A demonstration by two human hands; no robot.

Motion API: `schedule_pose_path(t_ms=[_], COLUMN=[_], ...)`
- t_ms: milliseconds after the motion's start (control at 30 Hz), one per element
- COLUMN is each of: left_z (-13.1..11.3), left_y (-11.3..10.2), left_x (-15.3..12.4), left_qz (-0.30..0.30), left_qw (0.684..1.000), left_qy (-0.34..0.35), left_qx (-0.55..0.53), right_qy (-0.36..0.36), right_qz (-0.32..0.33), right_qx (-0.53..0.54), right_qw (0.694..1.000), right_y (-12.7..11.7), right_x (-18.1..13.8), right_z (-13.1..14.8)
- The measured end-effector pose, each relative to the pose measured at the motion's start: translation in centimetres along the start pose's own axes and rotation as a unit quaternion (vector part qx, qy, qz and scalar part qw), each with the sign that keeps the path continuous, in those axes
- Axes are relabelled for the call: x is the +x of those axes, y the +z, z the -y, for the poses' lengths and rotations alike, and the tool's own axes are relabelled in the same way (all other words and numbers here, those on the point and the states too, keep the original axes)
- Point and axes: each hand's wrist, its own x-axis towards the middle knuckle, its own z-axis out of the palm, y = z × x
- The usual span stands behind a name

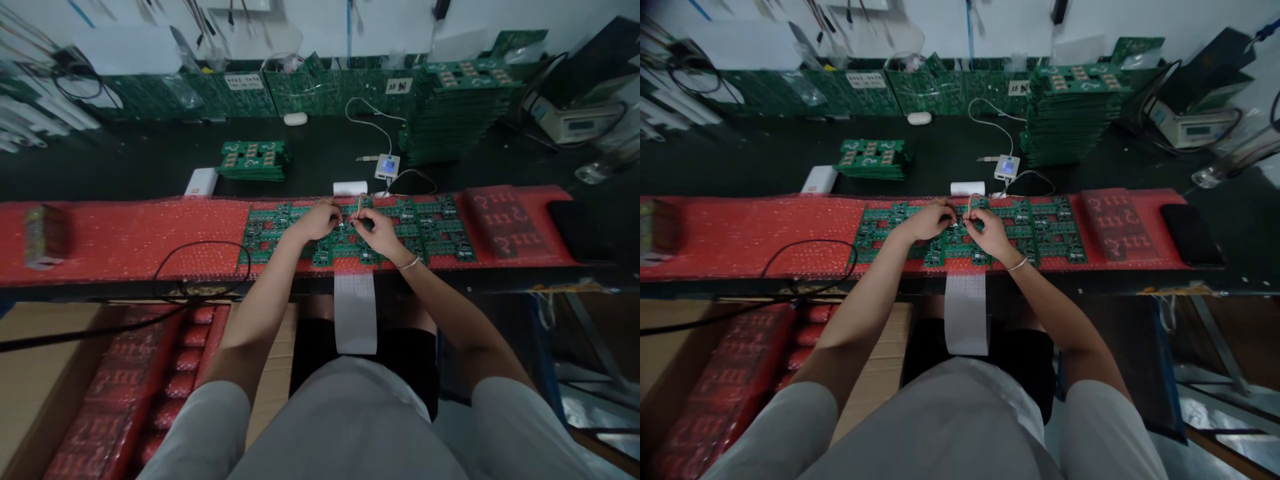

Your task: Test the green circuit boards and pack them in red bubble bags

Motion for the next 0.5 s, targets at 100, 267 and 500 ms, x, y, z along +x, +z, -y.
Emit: schedule_pose_path(t_ms=[100, 267, 500], left_z=[0.3, 0.5, 0.4], left_y=[0.2, 0.4, 0.7], left_x=[0.7, 1.4, 1.4], left_qz=[0.022, 0.035, 0.031], left_qw=[0.999, 0.997, 0.996], left_qy=[0.011, 0.012, -0.004], left_qx=[0.025, 0.075, 0.089], right_qy=[-0.002, 0.008, 0.006], right_qz=[-0.001, 0.003, -0.003], right_qx=[-0.005, 0.004, 0.005], right_qw=[1.000, 1.000, 1.000], right_y=[0.0, -0.1, -0.1], right_x=[0.0, 0.1, 0.0], right_z=[0.1, 0.3, 0.2])
